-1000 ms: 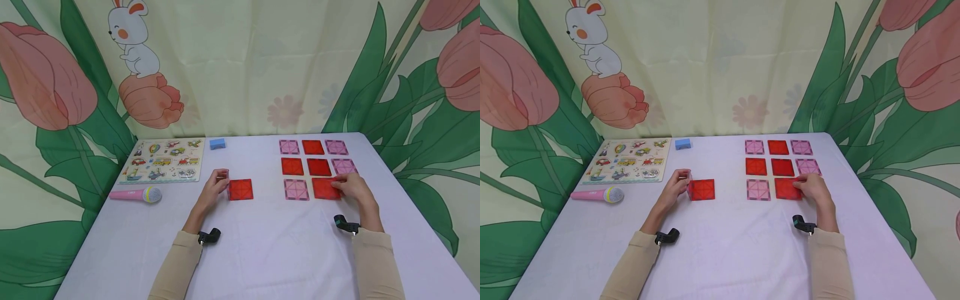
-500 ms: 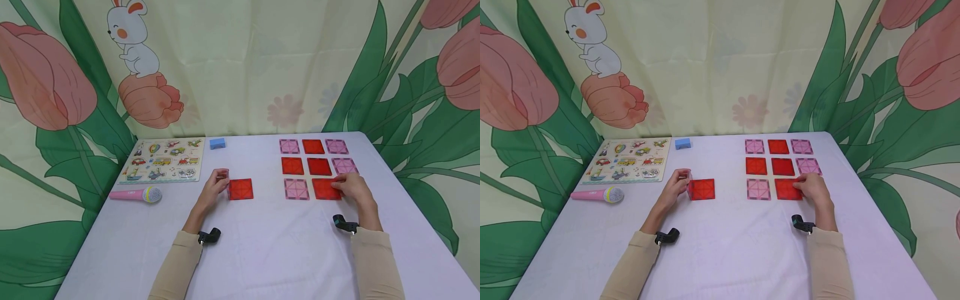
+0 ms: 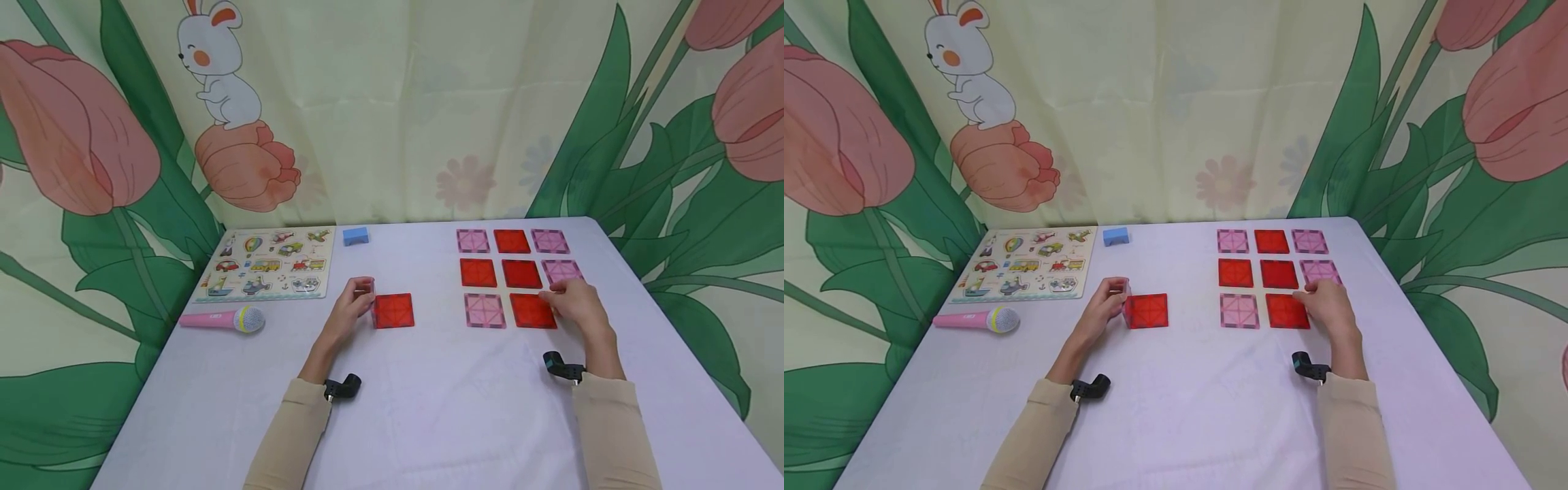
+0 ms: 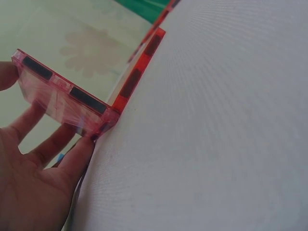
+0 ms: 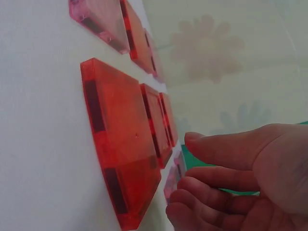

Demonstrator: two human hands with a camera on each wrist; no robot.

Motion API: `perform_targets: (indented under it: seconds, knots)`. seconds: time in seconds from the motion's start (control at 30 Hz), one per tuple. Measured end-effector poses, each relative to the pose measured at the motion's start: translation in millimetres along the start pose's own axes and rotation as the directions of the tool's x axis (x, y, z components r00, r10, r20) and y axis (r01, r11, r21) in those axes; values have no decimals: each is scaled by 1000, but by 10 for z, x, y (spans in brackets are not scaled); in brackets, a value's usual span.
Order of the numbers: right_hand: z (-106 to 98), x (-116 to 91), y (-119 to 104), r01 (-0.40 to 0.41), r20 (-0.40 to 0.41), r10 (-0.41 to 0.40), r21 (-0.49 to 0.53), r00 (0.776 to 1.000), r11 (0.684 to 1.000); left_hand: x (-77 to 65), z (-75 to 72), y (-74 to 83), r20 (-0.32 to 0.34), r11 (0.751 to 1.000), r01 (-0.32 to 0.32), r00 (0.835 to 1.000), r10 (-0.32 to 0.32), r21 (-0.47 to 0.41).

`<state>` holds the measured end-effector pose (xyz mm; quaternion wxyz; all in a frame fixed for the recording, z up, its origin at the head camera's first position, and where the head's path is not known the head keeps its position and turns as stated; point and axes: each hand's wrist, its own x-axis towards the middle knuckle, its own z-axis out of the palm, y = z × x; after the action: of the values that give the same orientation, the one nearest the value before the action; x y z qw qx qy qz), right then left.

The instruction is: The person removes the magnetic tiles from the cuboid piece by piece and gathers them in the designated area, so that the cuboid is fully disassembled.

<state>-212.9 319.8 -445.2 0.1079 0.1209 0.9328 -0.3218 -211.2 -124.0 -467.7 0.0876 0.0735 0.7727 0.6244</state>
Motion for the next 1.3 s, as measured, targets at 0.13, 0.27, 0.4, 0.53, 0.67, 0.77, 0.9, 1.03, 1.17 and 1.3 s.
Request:
perform_targets:
  seconds: [0.13,0.27,0.4,0.53,0.67,0.77,0.9,1.03,1.17,1.3]
  knots:
    - [-1,-61,-145,31,-50,-31,7,998,999,2,17,-19,-7,1000,0,1000,0,0]
    - [29,-91,-310,69,-110,-68,9,992,998,51,5,-76,-5,1000,5,1000,-5,12]
    - [74,-87,-475,100,-146,-99,-1,984,995,165,-16,-246,-12,1000,8,1000,-8,4]
    - [124,-80,-644,129,-146,-127,7,981,992,202,-9,-321,-25,1000,0,1000,0,-15]
    - [181,-83,-802,178,-131,-173,25,976,984,189,-4,-335,-34,1000,-15,999,14,-25]
    - [240,-76,-896,218,-126,-212,35,969,975,181,-1,-336,-40,999,-29,999,28,-21]
    - [345,-48,-1006,257,-116,-249,58,961,965,184,0,-346,-43,999,-37,998,36,-22]
    - [468,-25,-1132,272,-84,-265,86,960,958,191,-1,-364,-46,999,-32,998,31,-23]
    - [612,1,-1254,280,-46,-276,104,960,955,194,-3,-366,-51,999,-30,998,29,-21]
    - [753,5,-1356,304,-25,-303,99,953,947,198,-2,-359,-46,999,-34,998,33,-29]
